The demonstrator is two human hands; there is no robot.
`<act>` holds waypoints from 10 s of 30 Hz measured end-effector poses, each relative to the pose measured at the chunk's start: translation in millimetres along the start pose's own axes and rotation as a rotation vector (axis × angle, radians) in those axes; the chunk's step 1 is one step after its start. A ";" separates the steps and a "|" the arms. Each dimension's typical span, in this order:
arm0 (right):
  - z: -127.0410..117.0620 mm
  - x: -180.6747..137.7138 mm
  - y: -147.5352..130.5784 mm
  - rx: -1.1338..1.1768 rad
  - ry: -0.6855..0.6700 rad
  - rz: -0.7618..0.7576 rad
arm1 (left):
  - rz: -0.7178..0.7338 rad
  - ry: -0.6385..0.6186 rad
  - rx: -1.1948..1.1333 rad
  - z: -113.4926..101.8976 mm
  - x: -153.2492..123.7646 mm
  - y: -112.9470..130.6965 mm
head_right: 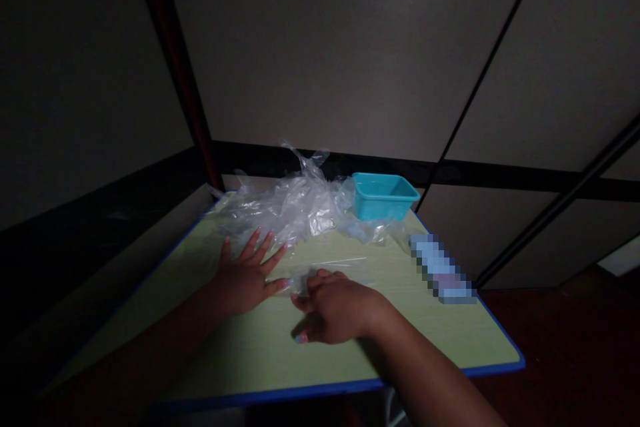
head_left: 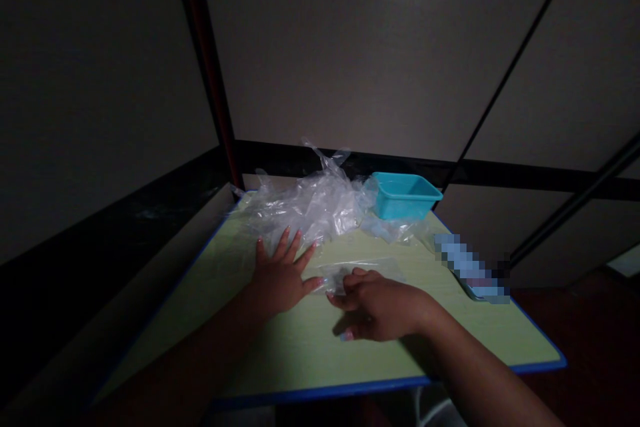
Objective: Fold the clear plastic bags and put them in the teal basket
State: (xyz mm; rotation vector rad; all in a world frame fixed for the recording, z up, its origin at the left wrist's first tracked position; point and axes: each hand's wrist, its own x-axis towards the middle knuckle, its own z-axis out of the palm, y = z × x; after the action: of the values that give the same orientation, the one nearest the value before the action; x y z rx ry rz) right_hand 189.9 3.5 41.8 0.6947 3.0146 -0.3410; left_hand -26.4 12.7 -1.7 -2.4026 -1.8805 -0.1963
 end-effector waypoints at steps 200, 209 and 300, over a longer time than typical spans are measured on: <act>-18.8 -11.0 88.5 1.218 0.831 0.440 | 0.765 -0.092 -0.265 -5.7 17.6 15.9; -15.2 4.6 69.5 1.386 0.882 0.351 | 0.761 -0.081 -0.282 -6.0 17.2 17.6; 42.1 -8.2 -4.7 0.025 0.195 0.489 | -0.131 -0.373 -0.984 -29.6 28.3 -7.6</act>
State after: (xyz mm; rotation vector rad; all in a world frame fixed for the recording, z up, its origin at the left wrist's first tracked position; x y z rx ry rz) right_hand 194.4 -13.3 2.3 1.4994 2.8709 -0.3017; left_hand -28.5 37.4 31.8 -3.0432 -2.5270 -0.9383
